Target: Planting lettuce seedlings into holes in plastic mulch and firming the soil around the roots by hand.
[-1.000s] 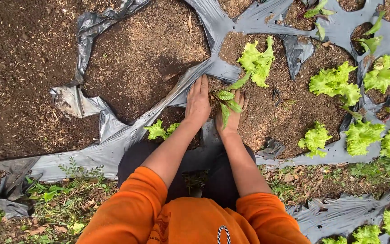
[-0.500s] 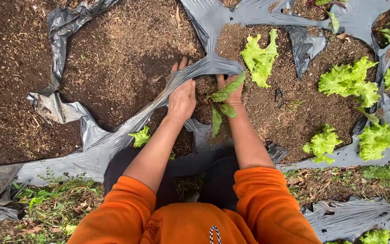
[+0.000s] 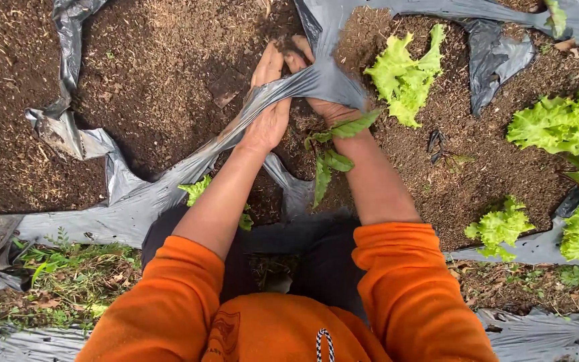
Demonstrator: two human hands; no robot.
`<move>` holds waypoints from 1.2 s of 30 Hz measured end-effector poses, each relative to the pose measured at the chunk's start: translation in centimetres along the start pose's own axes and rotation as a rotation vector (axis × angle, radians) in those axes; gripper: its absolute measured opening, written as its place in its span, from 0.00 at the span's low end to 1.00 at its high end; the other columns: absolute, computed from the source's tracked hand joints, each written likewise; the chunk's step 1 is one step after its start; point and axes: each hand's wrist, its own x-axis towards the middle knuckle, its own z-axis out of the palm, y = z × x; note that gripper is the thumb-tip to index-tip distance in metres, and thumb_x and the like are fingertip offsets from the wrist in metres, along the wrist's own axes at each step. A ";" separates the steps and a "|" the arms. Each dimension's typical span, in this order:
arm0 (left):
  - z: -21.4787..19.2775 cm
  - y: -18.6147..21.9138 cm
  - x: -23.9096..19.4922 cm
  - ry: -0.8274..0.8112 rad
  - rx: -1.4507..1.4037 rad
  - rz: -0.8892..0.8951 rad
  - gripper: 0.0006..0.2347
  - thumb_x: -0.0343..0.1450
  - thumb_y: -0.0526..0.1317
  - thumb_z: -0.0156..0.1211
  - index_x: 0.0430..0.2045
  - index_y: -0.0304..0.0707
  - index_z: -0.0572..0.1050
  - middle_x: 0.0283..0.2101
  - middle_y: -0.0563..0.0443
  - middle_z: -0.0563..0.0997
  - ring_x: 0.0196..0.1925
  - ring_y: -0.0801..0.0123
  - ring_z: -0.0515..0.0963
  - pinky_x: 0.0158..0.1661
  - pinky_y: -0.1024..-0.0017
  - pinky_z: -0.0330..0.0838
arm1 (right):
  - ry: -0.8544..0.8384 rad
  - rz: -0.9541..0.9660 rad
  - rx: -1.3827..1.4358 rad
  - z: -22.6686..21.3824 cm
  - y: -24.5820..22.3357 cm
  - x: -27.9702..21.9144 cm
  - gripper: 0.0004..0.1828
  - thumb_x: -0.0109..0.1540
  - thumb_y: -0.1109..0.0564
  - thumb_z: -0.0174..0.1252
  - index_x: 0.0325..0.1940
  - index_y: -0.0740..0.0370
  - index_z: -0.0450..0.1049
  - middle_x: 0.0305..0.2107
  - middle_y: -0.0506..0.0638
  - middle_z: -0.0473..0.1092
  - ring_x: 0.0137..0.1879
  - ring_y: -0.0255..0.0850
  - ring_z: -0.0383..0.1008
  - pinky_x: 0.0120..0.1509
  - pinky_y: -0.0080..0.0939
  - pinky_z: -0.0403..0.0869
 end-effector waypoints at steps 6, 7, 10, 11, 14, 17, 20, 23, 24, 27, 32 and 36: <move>-0.7 1.3 0.0 0.048 -0.072 -0.019 0.25 0.82 0.56 0.31 0.69 0.40 0.60 0.66 0.40 0.68 0.67 0.52 0.68 0.68 0.53 0.63 | -0.116 -0.077 0.002 -1.5 0.9 -1.3 0.25 0.68 0.29 0.38 0.56 0.46 0.53 0.54 0.43 0.56 0.61 0.62 0.58 0.59 0.92 0.49; -1.0 1.8 -0.2 0.064 -0.103 0.032 0.20 0.82 0.50 0.36 0.64 0.38 0.64 0.62 0.42 0.71 0.65 0.53 0.70 0.66 0.56 0.63 | -0.143 -0.096 -0.002 -1.7 1.0 -2.0 0.27 0.67 0.29 0.39 0.61 0.45 0.51 0.58 0.42 0.54 0.64 0.63 0.56 0.59 0.94 0.47; 3.1 -3.3 -2.8 0.012 0.457 0.274 0.18 0.78 0.40 0.48 0.62 0.33 0.69 0.62 0.37 0.72 0.64 0.47 0.70 0.65 0.51 0.61 | -0.207 -0.137 -0.015 -2.3 1.8 -4.5 0.33 0.67 0.28 0.40 0.69 0.43 0.47 0.65 0.39 0.51 0.70 0.63 0.53 0.59 0.97 0.44; 5.5 -6.0 -4.0 -0.056 1.053 0.466 0.22 0.74 0.35 0.55 0.66 0.31 0.69 0.64 0.31 0.71 0.66 0.40 0.68 0.66 0.42 0.59 | -0.236 -0.158 -0.021 -2.6 2.3 -5.4 0.36 0.66 0.28 0.41 0.73 0.42 0.46 0.69 0.38 0.50 0.73 0.63 0.51 0.59 0.98 0.42; 5.7 -4.1 -4.7 -0.011 0.908 0.298 0.16 0.73 0.39 0.54 0.57 0.41 0.73 0.49 0.43 0.76 0.48 0.50 0.74 0.49 0.52 0.67 | -0.285 -0.194 -0.046 -3.9 4.0 -9.6 0.43 0.66 0.28 0.43 0.81 0.40 0.42 0.77 0.36 0.47 0.79 0.64 0.47 0.59 1.01 0.38; 4.9 -1.7 -5.6 0.048 0.698 0.066 0.10 0.72 0.45 0.53 0.44 0.56 0.80 0.25 0.61 0.83 0.23 0.66 0.83 0.24 0.67 0.79 | 0.370 -0.536 -0.117 -3.8 7.3 -10.1 0.27 0.71 0.42 0.43 0.74 0.46 0.67 0.60 0.49 0.74 0.57 0.50 0.79 0.53 0.52 0.78; 2.4 1.5 -5.9 0.019 0.536 0.004 0.17 0.79 0.43 0.47 0.65 0.54 0.64 0.40 0.50 0.82 0.37 0.59 0.86 0.37 0.57 0.83 | 0.328 -0.287 0.292 -10.7 0.5 -15.2 0.23 0.72 0.49 0.50 0.69 0.57 0.70 0.55 0.67 0.73 0.59 0.69 0.72 0.61 0.65 0.72; 3.6 1.2 -8.0 -0.099 0.635 -0.081 0.24 0.81 0.42 0.47 0.74 0.50 0.50 0.63 0.47 0.71 0.60 0.59 0.76 0.58 0.58 0.73 | 0.275 -0.127 0.413 -10.1 -2.2 -17.6 0.26 0.73 0.49 0.50 0.74 0.59 0.61 0.63 0.66 0.64 0.68 0.65 0.60 0.71 0.63 0.60; 3.1 2.1 -8.5 -0.088 0.639 -0.073 0.24 0.81 0.42 0.47 0.74 0.50 0.50 0.63 0.47 0.71 0.60 0.59 0.76 0.58 0.58 0.73 | 0.288 -0.132 0.414 -9.1 -2.5 -18.3 0.26 0.73 0.49 0.50 0.74 0.59 0.61 0.63 0.66 0.64 0.68 0.65 0.60 0.71 0.63 0.60; 2.5 3.8 -10.3 -0.301 0.566 -0.227 0.26 0.83 0.40 0.42 0.77 0.50 0.41 0.78 0.44 0.49 0.78 0.47 0.56 0.73 0.46 0.48 | 0.192 0.105 0.608 -5.1 -2.3 -19.7 0.35 0.74 0.49 0.51 0.80 0.61 0.46 0.74 0.64 0.52 0.82 0.60 0.43 0.85 0.59 0.43; 3.6 4.3 -13.2 -0.349 0.464 -0.162 0.26 0.83 0.43 0.44 0.77 0.44 0.45 0.80 0.43 0.36 0.80 0.36 0.40 0.73 0.38 0.47 | 0.152 -0.096 -0.387 17.9 5.0 -13.4 0.30 0.76 0.48 0.40 0.82 0.55 0.49 0.77 0.59 0.47 0.83 0.55 0.36 0.83 0.68 0.39; 3.3 3.4 -14.8 -0.323 0.025 -0.206 0.24 0.85 0.45 0.33 0.78 0.50 0.40 0.80 0.44 0.37 0.78 0.28 0.38 0.71 0.26 0.45 | 0.210 0.076 0.244 -0.2 -5.2 -25.4 0.35 0.75 0.39 0.38 0.83 0.48 0.38 0.75 0.67 0.47 0.81 0.67 0.39 0.77 0.71 0.50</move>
